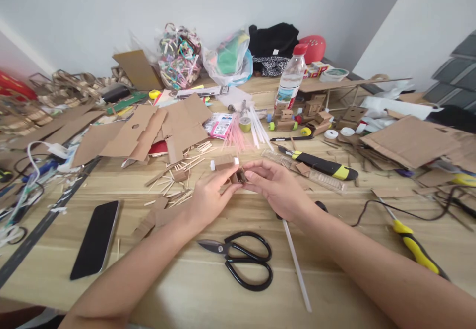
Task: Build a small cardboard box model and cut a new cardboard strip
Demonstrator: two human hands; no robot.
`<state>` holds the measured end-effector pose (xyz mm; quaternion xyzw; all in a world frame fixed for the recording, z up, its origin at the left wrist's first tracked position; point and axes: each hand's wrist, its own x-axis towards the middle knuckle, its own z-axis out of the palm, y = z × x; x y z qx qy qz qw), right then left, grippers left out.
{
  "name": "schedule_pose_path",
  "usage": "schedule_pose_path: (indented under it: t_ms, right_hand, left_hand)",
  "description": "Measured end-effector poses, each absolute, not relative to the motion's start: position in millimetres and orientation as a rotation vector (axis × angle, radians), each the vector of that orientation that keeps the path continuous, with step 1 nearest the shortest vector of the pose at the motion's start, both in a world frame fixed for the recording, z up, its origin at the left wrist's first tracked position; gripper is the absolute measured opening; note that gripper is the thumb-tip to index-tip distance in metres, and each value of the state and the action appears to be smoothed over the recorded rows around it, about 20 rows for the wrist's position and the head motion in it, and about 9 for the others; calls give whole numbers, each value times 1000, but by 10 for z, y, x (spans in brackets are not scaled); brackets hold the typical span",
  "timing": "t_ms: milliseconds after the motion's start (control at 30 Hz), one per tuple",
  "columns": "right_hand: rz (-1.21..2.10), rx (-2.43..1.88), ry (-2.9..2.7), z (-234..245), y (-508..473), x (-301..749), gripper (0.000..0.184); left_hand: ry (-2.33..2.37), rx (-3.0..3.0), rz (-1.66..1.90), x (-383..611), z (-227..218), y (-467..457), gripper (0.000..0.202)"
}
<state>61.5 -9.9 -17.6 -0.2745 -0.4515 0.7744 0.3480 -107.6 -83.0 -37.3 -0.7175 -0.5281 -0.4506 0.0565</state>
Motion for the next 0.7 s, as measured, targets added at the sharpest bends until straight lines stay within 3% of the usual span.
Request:
schedule_pose_path:
  t_ms: [367, 700]
  right_hand:
    - [2099, -704, -1139, -199, -83, 641, 52]
    - [2335, -674, -978, -223, -32, 663, 44]
  left_hand:
    - [-1610, -2215, -1400, -1079, -382, -832, 34]
    - [-2187, -2324, -1719, -1059, -279, -796, 35]
